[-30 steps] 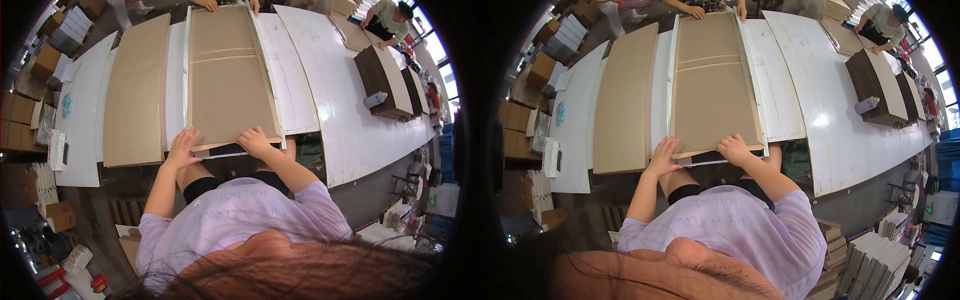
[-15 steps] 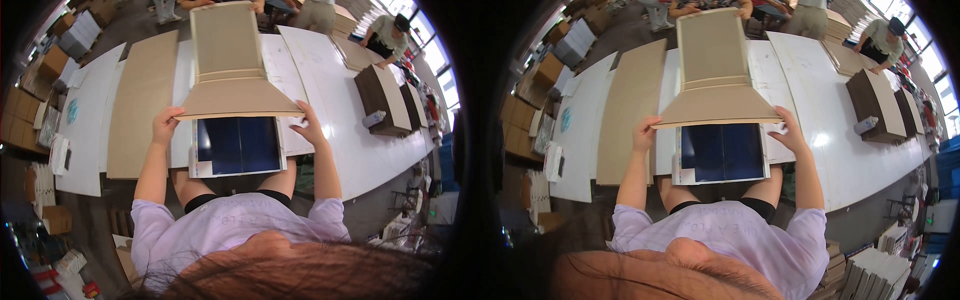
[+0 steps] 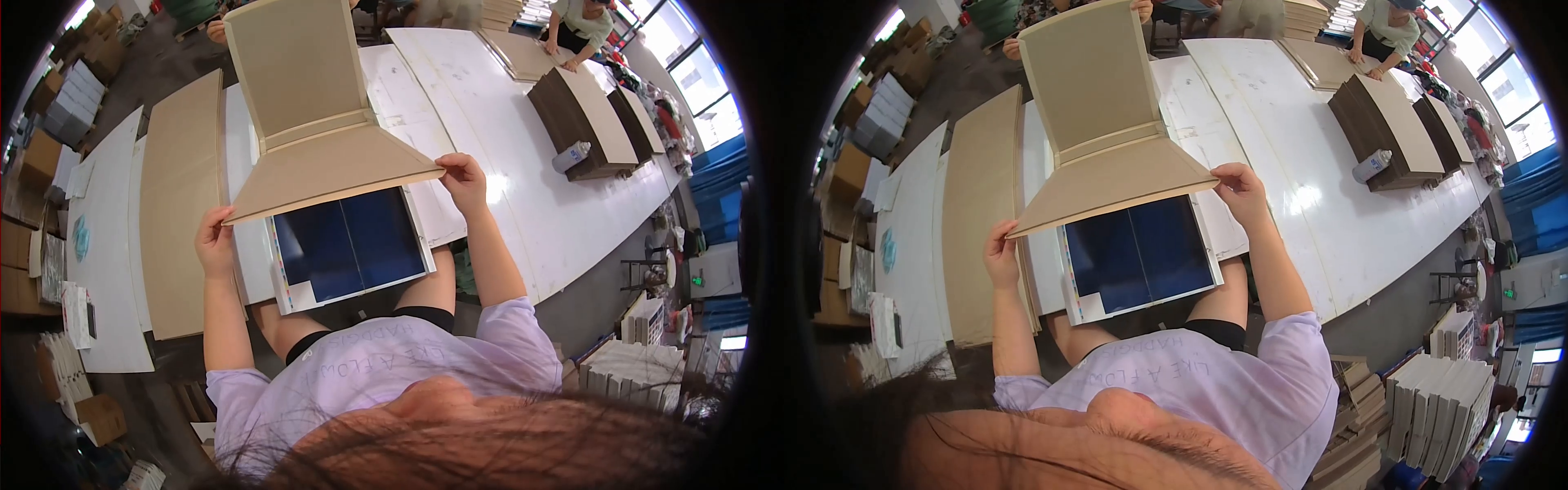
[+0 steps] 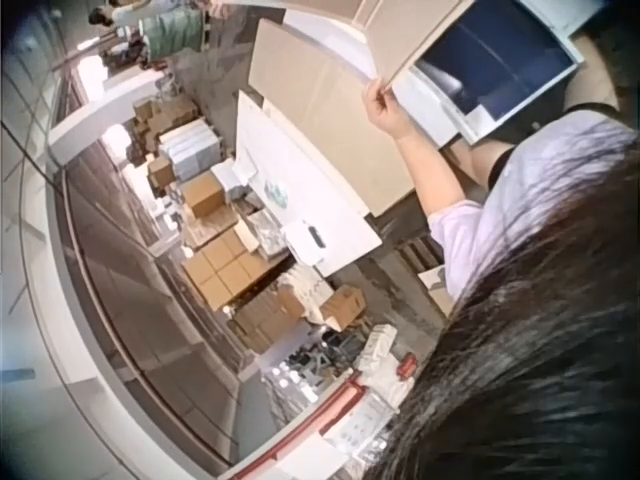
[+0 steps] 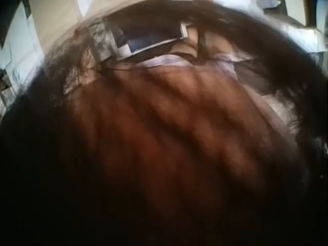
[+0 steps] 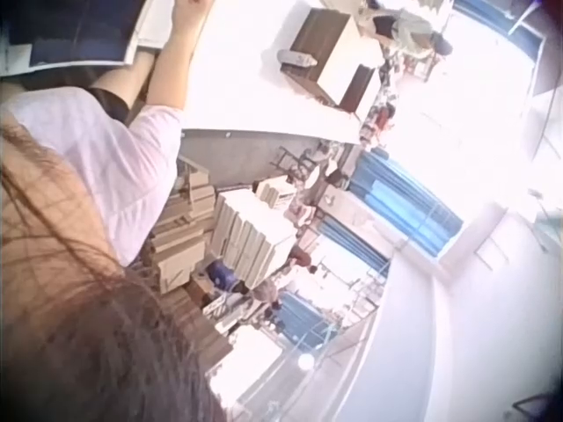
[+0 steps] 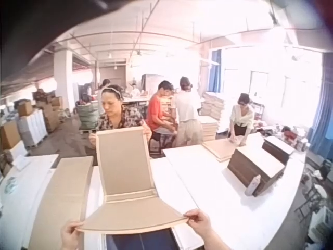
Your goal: The person takes a cardboard piece from a stack, places it onto a blue sheet within a frame, and presses the edges down by hand. They then lift the cardboard piece and place it onto a different stack on the table.
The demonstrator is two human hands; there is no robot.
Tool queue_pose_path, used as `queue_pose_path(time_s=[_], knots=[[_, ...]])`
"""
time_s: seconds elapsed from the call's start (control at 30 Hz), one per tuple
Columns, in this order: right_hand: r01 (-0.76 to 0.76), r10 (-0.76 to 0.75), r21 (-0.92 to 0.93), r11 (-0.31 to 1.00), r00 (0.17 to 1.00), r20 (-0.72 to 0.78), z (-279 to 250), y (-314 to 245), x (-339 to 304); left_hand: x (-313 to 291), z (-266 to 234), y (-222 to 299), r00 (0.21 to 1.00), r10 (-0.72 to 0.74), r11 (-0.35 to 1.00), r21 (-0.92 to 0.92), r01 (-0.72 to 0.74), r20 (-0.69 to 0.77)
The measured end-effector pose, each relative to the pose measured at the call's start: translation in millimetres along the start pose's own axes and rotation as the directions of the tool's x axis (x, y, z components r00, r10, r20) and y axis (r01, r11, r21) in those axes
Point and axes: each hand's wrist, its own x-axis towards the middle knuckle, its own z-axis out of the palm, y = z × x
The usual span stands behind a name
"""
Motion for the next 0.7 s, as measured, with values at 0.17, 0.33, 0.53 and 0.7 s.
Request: queue_pose_path(time_s=[0.17, 0.33, 0.53, 0.7], knots=[[0.094, -0.093, 0.048, 0.994, 0.995, -0.021, 4.6, 5.0, 0.1, 0.7, 8.7, 3.2, 0.998, -0.002, 0.993, -0.119, -0.006, -0.066], [0.093, -0.09, 0.047, 0.995, 0.994, -0.062, 7.0, 5.5, 2.3, 1.5, 4.5, -7.6, 0.997, 0.032, 0.997, -0.071, -0.037, -0.071], [0.221, -0.226, -0.217, 0.951, 0.974, 0.002, 2.5, 5.4, 7.5, -1.0, 13.0, -4.4, 0.984, 0.069, 0.993, -0.082, -0.083, -0.165], [0.274, -0.265, -0.341, 0.899, 0.961, 0.072, -3.4, 1.5, 13.8, 0.4, 15.0, -16.3, 0.953, 0.187, 0.982, 0.01, -0.19, -0.239]])
